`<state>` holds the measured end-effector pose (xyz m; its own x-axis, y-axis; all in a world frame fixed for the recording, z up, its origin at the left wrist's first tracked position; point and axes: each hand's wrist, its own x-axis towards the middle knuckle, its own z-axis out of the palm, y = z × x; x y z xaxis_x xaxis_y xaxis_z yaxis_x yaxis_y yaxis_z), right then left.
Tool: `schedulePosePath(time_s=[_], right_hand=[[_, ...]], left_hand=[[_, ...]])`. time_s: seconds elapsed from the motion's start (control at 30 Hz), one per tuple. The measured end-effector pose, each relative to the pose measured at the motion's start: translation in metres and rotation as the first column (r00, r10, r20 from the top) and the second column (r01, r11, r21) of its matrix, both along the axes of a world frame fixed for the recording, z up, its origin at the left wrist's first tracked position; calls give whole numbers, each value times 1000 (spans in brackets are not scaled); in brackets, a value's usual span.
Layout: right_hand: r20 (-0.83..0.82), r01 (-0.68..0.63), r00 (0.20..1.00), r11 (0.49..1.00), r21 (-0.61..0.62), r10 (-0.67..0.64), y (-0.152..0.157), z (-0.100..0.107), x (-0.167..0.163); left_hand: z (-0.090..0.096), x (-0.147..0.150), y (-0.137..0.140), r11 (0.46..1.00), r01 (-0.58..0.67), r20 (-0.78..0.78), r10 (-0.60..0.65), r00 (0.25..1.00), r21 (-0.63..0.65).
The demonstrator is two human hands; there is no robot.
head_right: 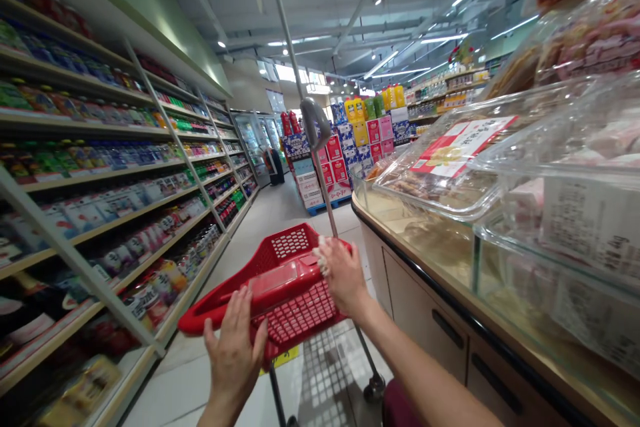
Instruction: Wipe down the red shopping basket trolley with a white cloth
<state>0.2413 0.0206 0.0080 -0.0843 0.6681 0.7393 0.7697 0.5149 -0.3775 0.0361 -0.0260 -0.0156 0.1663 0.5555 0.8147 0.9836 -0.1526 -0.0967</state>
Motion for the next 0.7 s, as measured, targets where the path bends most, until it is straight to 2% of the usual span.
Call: schedulePosePath(time_s=[0.07, 0.1, 0.2, 0.27, 0.43, 0.47, 0.6, 0.63, 0.7], right_hand=[[-77, 96, 992, 994, -55, -100, 1, 2, 3], [-76, 92, 993, 995, -43, -95, 0, 2, 0], [55, -73, 996, 995, 69, 70, -10, 0, -18], [109, -138, 986, 987, 82, 129, -12, -1, -23], [-40, 59, 997, 997, -52, -61, -3, 0, -16], [-27, 46, 999, 998, -36, -47, -4, 0, -20], [170, -194, 969, 978, 80, 179, -9, 0, -42], [171, -192, 970, 978, 80, 176, -7, 0, -44], [90, -74, 993, 997, 37, 71, 1, -1, -40]], left_hand=[[-1, 7, -2, 1000, -22, 14, 22, 1000, -1], [-1, 10, -3, 999, -34, 23, 34, 999, -1], [-2, 13, -5, 1000, -16, 13, 16, 1000, -6], [-2, 10, -7, 1000, 23, -10, -23, 1000, -10], [-5, 7, -10, 1000, 2, 24, -3, 1000, 16], [-5, 9, -10, 1000, -12, 34, 11, 999, 24], [1, 7, -9, 1000, 5, 7, -5, 1000, 22], [4, 2, -9, 1000, 10, -1, -10, 1000, 22], [9, -13, -8, 999, -37, 28, 36, 999, 35]])
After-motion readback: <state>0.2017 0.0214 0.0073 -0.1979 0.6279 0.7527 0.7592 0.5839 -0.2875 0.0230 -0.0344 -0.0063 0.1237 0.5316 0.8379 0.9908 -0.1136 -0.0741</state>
